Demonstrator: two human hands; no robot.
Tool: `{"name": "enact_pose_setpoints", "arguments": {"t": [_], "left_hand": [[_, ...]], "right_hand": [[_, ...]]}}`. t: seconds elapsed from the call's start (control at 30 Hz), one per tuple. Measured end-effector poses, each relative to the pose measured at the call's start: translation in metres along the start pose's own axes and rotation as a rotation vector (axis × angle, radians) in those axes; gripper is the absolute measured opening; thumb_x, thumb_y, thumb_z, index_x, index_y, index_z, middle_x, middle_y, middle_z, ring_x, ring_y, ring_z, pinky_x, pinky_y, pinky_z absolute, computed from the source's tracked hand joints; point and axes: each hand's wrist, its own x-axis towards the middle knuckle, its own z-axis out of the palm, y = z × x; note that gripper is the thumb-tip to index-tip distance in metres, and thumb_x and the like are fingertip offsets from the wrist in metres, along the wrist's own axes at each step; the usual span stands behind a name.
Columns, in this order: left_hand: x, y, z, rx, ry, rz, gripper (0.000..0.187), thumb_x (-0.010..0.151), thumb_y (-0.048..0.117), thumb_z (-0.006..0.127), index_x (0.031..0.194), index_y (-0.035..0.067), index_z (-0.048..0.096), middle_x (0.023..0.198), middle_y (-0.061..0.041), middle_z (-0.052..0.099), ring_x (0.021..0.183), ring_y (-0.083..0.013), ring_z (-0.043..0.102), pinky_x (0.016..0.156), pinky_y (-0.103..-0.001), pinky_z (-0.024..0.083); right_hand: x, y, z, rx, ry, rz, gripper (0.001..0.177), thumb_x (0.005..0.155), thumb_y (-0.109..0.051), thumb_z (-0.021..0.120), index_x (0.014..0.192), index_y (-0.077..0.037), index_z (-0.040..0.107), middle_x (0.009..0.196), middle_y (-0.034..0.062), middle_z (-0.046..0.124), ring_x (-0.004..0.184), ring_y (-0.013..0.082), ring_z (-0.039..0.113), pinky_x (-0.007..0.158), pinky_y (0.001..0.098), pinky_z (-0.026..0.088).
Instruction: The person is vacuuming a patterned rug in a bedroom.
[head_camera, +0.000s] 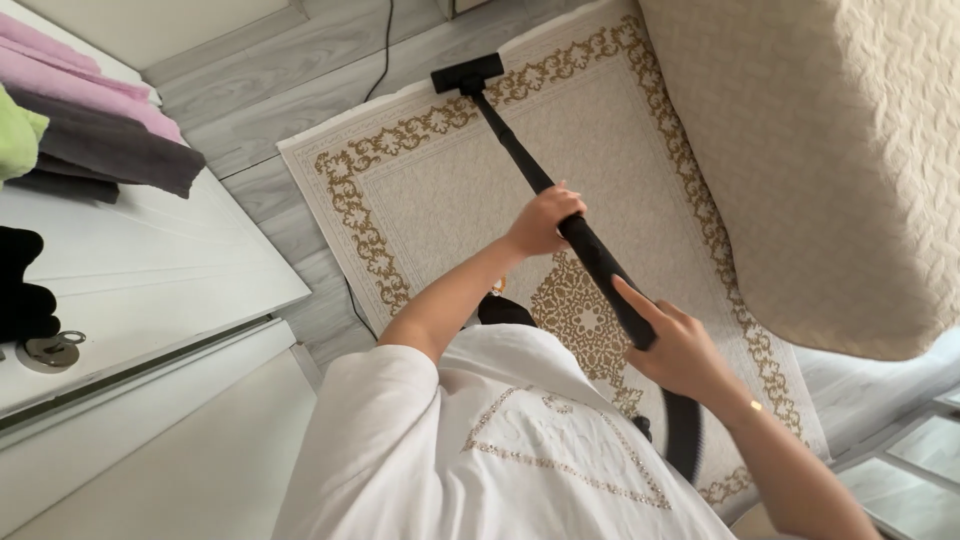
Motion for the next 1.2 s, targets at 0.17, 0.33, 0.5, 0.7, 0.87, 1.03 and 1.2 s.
{"name": "enact_pose_setpoints", "arguments": {"t": [0.17, 0.33, 0.5, 0.7, 0.87, 1.03, 1.2], "left_hand": [[0.039, -0.012, 0.014, -0.016, 0.038, -0.016, 0.016, 0.085, 0.016, 0.071, 0.093, 0.011, 0.058, 0.08, -0.008, 0.065, 0.082, -0.0294, 0.07, 0.099, -0.047, 0.052], [0.058, -0.046, 0.021, 0.037, -0.005, -0.055, 0.015, 0.09, 0.02, 0.071, 0.087, 0.009, 0.061, 0.072, -0.008, 0.065, 0.072, -0.0268, 0.068, 0.069, -0.04, 0.054], [0.053, -0.109, 0.002, 0.191, 0.002, -0.134, 0.014, 0.092, 0.023, 0.066, 0.093, 0.009, 0.068, 0.087, -0.008, 0.073, 0.086, -0.0264, 0.072, 0.084, -0.041, 0.056], [0.016, -0.235, -0.033, 0.405, -0.18, -0.302, 0.02, 0.092, 0.018, 0.069, 0.111, 0.011, 0.071, 0.112, -0.009, 0.074, 0.117, -0.028, 0.066, 0.109, -0.05, 0.046], [0.008, -0.3, -0.091, 0.425, -0.314, -0.446, 0.031, 0.09, 0.012, 0.072, 0.121, 0.011, 0.067, 0.126, -0.007, 0.068, 0.133, -0.0289, 0.056, 0.112, -0.051, 0.043], [0.007, -0.352, -0.149, 0.462, -0.413, -0.53, 0.037, 0.088, 0.009, 0.072, 0.124, 0.011, 0.064, 0.132, -0.007, 0.064, 0.139, -0.0311, 0.051, 0.113, -0.052, 0.041], [0.0, -0.376, -0.197, 0.522, -0.486, -0.467, 0.038, 0.087, 0.01, 0.071, 0.124, 0.01, 0.066, 0.129, -0.011, 0.066, 0.137, -0.0323, 0.052, 0.117, -0.049, 0.041]], "right_hand": [[-0.001, 0.005, -0.063, -0.012, 0.001, -0.019, 0.099, 0.071, -0.012, 0.077, 0.159, -0.038, 0.04, 0.094, 0.0105, 0.071, 0.075, 0.0257, 0.071, 0.071, 0.0404, 0.059], [0.033, 0.021, -0.098, 0.066, -0.003, -0.083, 0.102, 0.065, -0.007, 0.074, 0.157, -0.036, 0.042, 0.099, 0.0091, 0.072, 0.075, 0.0254, 0.073, 0.071, 0.0403, 0.058], [0.111, 0.028, -0.093, 0.022, -0.003, -0.251, 0.09, 0.074, -0.01, 0.073, 0.155, -0.033, 0.04, 0.103, 0.0114, 0.072, 0.085, 0.0272, 0.073, 0.077, 0.0397, 0.059], [0.247, -0.014, -0.049, -0.035, 0.029, -0.291, 0.088, 0.076, -0.01, 0.073, 0.155, -0.033, 0.042, 0.095, 0.0161, 0.067, 0.081, 0.0359, 0.07, 0.077, 0.0456, 0.058], [0.331, -0.063, -0.02, -0.076, 0.003, -0.283, 0.091, 0.075, -0.008, 0.071, 0.156, -0.036, 0.04, 0.098, 0.0186, 0.064, 0.078, 0.0403, 0.069, 0.074, 0.0477, 0.059], [0.39, -0.118, -0.004, -0.03, 0.017, -0.306, 0.101, 0.069, -0.004, 0.069, 0.158, -0.038, 0.036, 0.097, 0.0191, 0.064, 0.079, 0.0409, 0.07, 0.076, 0.0484, 0.059], [0.415, -0.158, 0.008, -0.093, -0.041, -0.296, 0.101, 0.072, -0.003, 0.068, 0.16, -0.038, 0.032, 0.101, 0.0216, 0.061, 0.077, 0.0423, 0.069, 0.072, 0.0479, 0.06]]}}
